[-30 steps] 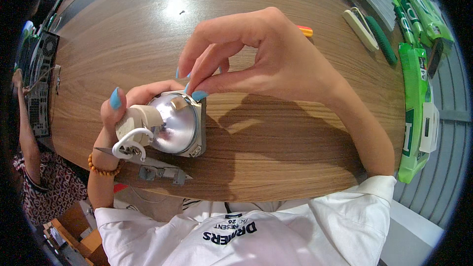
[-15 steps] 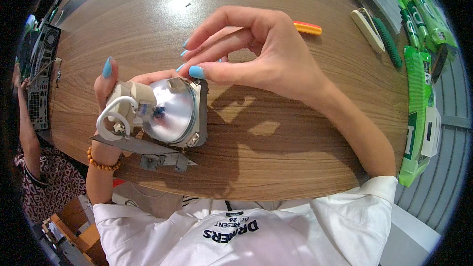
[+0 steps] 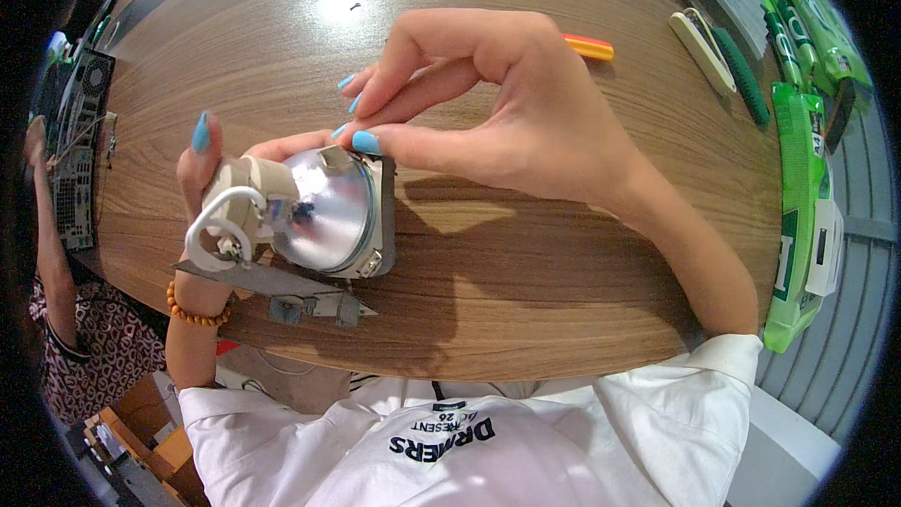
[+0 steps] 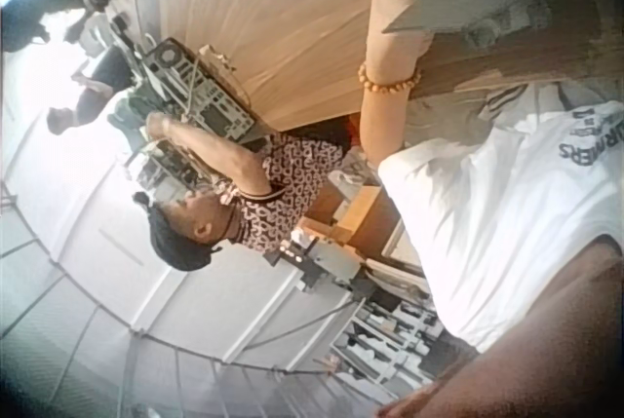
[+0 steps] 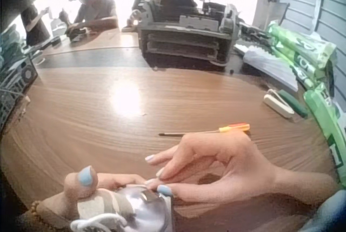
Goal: The person disassembles a projector lamp unit using a screwdriver, removing screws and prying off small metal clips by hand to separate the bulb from its housing.
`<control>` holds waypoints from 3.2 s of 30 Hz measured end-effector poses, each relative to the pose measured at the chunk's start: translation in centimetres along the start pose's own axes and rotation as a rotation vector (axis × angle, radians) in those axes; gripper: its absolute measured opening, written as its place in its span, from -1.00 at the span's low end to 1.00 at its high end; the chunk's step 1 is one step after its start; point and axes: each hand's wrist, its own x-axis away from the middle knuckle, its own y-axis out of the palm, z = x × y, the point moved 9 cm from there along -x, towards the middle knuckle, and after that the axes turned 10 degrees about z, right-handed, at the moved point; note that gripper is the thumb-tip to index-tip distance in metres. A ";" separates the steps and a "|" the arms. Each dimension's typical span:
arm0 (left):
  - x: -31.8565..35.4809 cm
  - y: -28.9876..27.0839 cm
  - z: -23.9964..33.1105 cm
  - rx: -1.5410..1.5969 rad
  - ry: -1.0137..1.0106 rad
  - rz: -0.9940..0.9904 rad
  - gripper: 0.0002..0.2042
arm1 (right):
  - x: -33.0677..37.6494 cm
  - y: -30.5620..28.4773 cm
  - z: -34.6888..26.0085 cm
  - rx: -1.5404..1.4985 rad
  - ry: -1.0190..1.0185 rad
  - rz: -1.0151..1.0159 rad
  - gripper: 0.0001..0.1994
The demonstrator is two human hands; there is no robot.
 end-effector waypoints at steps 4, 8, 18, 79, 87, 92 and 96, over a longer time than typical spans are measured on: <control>0.3 0.3 -0.3 0.012 -0.010 0.028 0.00 | -0.3 0.1 -1.7 0.113 -0.096 -0.040 -0.82; -0.2 0.5 -0.4 0.046 -0.027 0.024 0.01 | 0.1 0.4 -3.4 0.453 -0.333 -0.089 -0.78; 0.0 0.1 0.3 -0.038 0.040 -0.028 -0.05 | 0.5 0.8 -4.3 0.563 -0.480 -0.065 -0.79; 0.5 1.0 -0.8 -0.012 -0.062 -0.019 0.00 | -0.2 -0.3 0.3 0.013 -0.068 -0.111 -0.92; 0.4 1.1 -0.8 0.027 -0.056 -0.013 0.00 | 0.0 -0.2 1.3 -0.120 0.085 -0.066 -0.95; 0.5 0.8 -0.9 0.012 -0.060 0.004 -0.01 | 0.1 0.0 1.3 -0.080 0.067 -0.085 -0.93; 0.5 0.6 -1.1 0.005 -0.074 0.011 -0.02 | 0.2 -0.2 1.7 -0.122 0.149 -0.040 -0.91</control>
